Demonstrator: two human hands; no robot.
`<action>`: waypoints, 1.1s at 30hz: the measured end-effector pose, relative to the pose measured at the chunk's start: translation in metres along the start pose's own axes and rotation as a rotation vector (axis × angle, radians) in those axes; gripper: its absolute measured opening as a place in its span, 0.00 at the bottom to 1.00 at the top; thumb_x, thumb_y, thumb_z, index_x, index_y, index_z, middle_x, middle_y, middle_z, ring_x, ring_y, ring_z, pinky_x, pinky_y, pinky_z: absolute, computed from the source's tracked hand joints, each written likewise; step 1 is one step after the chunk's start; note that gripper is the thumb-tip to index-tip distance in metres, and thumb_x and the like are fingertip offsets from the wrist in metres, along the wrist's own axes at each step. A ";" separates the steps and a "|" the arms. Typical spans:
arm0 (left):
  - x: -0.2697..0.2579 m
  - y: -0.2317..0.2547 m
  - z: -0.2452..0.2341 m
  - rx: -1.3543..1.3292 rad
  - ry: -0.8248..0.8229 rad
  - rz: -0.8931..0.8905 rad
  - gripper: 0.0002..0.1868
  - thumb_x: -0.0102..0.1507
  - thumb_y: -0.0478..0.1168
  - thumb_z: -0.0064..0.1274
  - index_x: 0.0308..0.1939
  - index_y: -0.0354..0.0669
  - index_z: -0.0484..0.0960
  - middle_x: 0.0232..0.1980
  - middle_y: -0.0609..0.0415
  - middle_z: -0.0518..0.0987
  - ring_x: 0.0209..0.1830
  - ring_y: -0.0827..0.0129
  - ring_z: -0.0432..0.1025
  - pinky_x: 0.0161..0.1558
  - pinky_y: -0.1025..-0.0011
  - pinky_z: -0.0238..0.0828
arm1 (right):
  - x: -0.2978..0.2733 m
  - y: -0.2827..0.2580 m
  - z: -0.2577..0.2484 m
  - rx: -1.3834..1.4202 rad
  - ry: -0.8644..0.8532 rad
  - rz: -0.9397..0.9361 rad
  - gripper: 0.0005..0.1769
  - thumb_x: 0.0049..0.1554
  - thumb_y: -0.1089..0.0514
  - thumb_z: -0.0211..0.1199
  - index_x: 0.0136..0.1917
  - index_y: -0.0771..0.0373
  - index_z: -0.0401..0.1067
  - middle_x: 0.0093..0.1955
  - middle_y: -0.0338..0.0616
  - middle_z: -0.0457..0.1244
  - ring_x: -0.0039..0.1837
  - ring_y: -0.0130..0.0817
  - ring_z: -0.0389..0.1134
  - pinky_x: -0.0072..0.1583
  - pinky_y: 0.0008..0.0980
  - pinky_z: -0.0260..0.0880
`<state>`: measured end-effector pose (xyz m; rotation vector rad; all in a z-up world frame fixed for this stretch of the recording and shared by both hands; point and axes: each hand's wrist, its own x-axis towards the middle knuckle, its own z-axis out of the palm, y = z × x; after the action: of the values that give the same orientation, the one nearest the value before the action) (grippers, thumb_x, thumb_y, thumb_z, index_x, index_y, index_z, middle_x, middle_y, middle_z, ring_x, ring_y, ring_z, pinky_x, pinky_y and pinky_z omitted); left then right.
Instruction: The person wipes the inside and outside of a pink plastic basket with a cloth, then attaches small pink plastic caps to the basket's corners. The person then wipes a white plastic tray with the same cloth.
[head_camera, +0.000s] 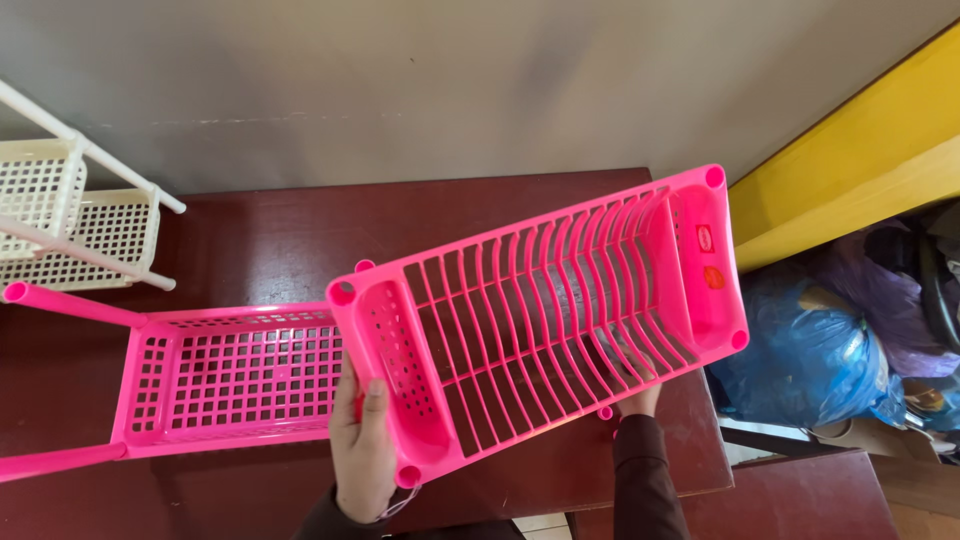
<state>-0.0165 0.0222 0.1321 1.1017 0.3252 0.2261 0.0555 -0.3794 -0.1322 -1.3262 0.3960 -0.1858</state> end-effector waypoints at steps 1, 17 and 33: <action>0.000 0.006 -0.001 -0.044 0.017 -0.015 0.31 0.72 0.39 0.41 0.79 0.37 0.58 0.69 0.48 0.74 0.64 0.68 0.71 0.65 0.69 0.68 | -0.001 -0.001 0.009 0.043 -0.045 0.020 0.21 0.63 0.58 0.54 0.66 0.70 0.69 0.64 0.53 0.66 0.63 0.45 0.69 0.62 0.43 0.72; 0.000 0.088 -0.089 -0.142 0.243 -0.158 0.29 0.71 0.40 0.42 0.77 0.43 0.65 0.65 0.54 0.76 0.58 0.71 0.73 0.56 0.69 0.72 | -0.055 -0.199 0.100 0.689 -0.498 0.065 0.38 0.62 0.39 0.52 0.76 0.66 0.59 0.74 0.52 0.59 0.73 0.49 0.62 0.69 0.51 0.63; 0.016 0.175 -0.293 -0.188 -0.022 -0.043 0.37 0.63 0.34 0.46 0.76 0.27 0.54 0.70 0.36 0.69 0.71 0.52 0.67 0.69 0.54 0.64 | -0.185 -0.139 0.237 0.220 -0.233 0.239 0.26 0.63 0.58 0.47 0.71 0.76 0.63 0.71 0.54 0.62 0.72 0.39 0.62 0.72 0.39 0.59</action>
<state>-0.1125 0.3488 0.1664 0.9104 0.3019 0.2018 -0.0110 -0.1334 0.0788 -1.0601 0.3223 0.1219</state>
